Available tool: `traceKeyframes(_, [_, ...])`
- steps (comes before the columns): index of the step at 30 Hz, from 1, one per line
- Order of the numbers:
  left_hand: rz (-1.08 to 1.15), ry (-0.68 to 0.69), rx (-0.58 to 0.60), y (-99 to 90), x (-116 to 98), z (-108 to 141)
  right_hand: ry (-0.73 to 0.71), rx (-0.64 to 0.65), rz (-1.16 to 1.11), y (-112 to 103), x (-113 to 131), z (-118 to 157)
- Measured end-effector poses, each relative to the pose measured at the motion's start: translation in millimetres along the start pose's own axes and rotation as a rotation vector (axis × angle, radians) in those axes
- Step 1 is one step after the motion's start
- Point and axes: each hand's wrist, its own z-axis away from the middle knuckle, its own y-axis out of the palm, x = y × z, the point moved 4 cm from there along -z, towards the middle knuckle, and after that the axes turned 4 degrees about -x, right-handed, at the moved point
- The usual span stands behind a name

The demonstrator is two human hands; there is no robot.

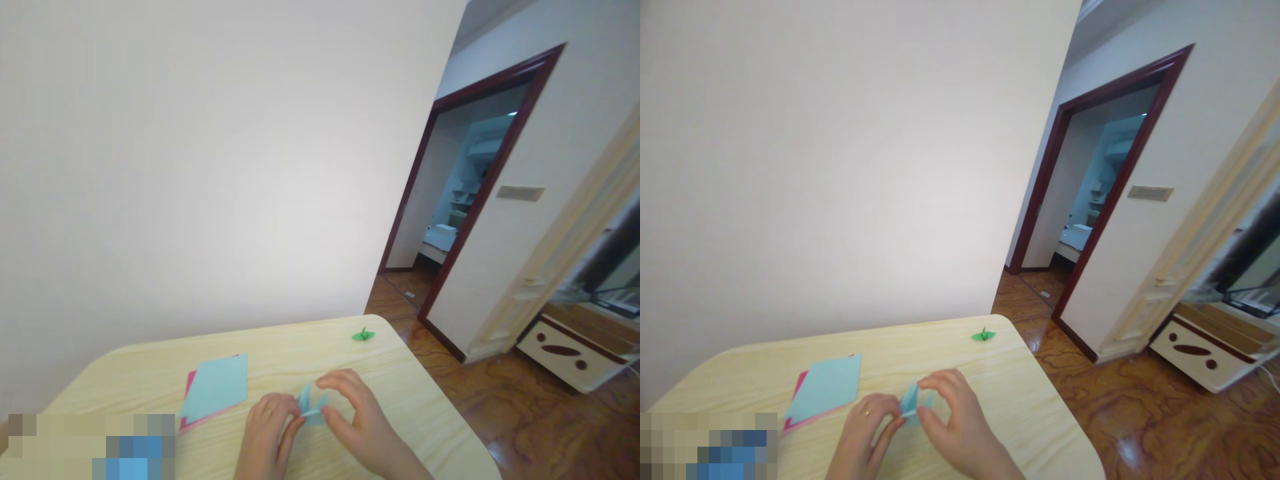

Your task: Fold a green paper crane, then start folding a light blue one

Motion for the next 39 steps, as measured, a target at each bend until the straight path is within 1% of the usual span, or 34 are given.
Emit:
traceKeyframes(2, [0.024, -0.023, -0.021, 0.1, 0, 1, -0.069, 0.067, 0.111, 3, 6, -2])
traceKeyframes(4, [0.045, -0.053, -0.05, 0.0, 0, 3, -0.099, 0.12, 0.201, 7, 9, -4])
traceKeyframes(7, [0.074, -0.096, -0.07, -0.3, 1, 4, -0.124, 0.134, 0.29, 11, 8, -6])
traceKeyframes(10, [0.097, -0.128, -0.073, -0.7, 2, 4, -0.153, 0.134, 0.33, 12, 7, -8])
traceKeyframes(15, [0.078, -0.155, -0.097, -0.2, 7, 5, -0.199, 0.151, 0.362, 13, 7, -10])
traceKeyframes(21, [0.083, -0.071, -0.057, 1.2, 8, 3, -0.185, 0.181, 0.407, 16, 0, -8])
traceKeyframes(28, [0.119, -0.035, -0.045, -0.3, 7, 2, -0.182, 0.2, 0.401, 15, -2, -6])
traceKeyframes(32, [0.132, -0.042, -0.025, -0.5, 5, 2, -0.177, 0.211, 0.408, 15, -2, -7])
traceKeyframes(39, [0.142, -0.042, 0.012, 0.0, 1, 0, -0.168, 0.162, 0.328, 14, 4, -4])
